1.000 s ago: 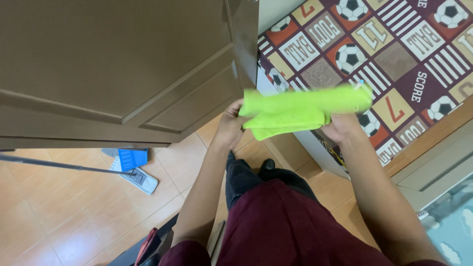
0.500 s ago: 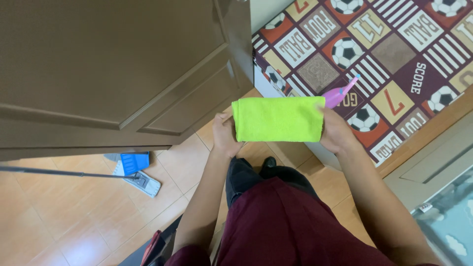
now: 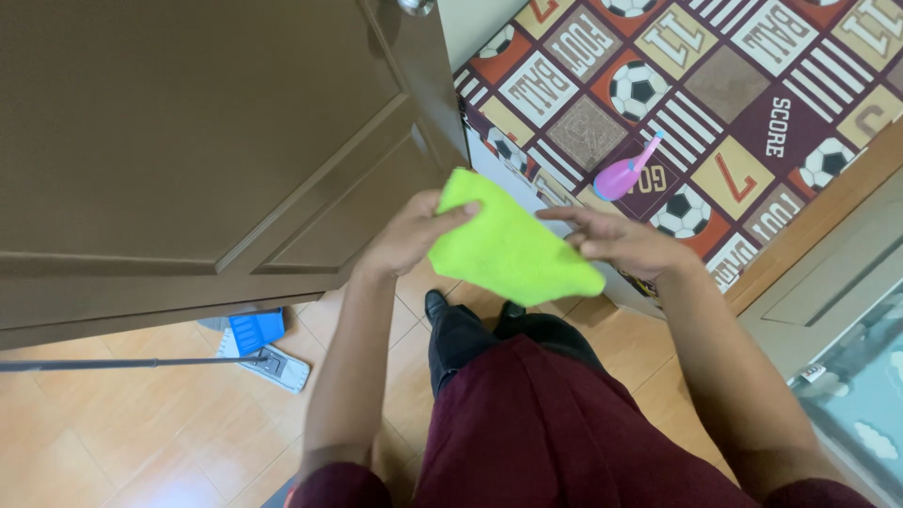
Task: The person cleans a brown wooden door using a pink spray bottle and a green cloth. They spray the cleaning solution onto the door surface and wipe it down thoroughly, covering the main panels, the door handle, and the edges.
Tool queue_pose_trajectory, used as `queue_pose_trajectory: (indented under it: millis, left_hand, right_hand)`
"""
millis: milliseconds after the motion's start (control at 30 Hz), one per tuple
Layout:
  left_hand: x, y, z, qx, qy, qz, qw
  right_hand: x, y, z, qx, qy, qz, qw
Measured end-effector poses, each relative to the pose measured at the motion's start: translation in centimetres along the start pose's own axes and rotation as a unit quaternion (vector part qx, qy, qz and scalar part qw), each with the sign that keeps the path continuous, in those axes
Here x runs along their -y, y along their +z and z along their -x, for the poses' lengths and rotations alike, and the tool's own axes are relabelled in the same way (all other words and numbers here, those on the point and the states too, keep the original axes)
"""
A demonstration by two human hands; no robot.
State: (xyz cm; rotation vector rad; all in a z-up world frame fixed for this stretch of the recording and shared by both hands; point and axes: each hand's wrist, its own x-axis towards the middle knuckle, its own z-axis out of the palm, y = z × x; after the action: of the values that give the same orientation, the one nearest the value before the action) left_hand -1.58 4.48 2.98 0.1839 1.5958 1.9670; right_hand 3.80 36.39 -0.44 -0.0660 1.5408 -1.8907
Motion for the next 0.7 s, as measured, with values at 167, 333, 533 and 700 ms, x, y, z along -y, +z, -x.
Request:
queue_pose_trajectory:
  millis: [167, 333, 533, 700]
  left_hand:
    - [-5.8, 0.7, -3.6, 0.033, -0.05, 0.002, 0.998]
    - [4.7, 1.3, -2.4, 0.0, -0.08, 0.305, 0.949]
    - [16.7, 3.7, -2.8, -0.06, -0.02, 0.199, 0.978]
    - [16.8, 6.6, -2.1, -0.167, -0.003, 0.195, 0.966]
  right_hand:
    - [0.5, 5.3, -1.8, -0.067, 0.009, 0.085, 0.994]
    - [-0.8, 3.8, -4.1, -0.142, -0.028, -0.077, 0.986]
    - [-7.0, -0.1, -4.6, -0.261, 0.04, -0.087, 0.96]
    - [-6.6, 1.9, -3.5, -0.363, 0.022, -0.071, 0.929]
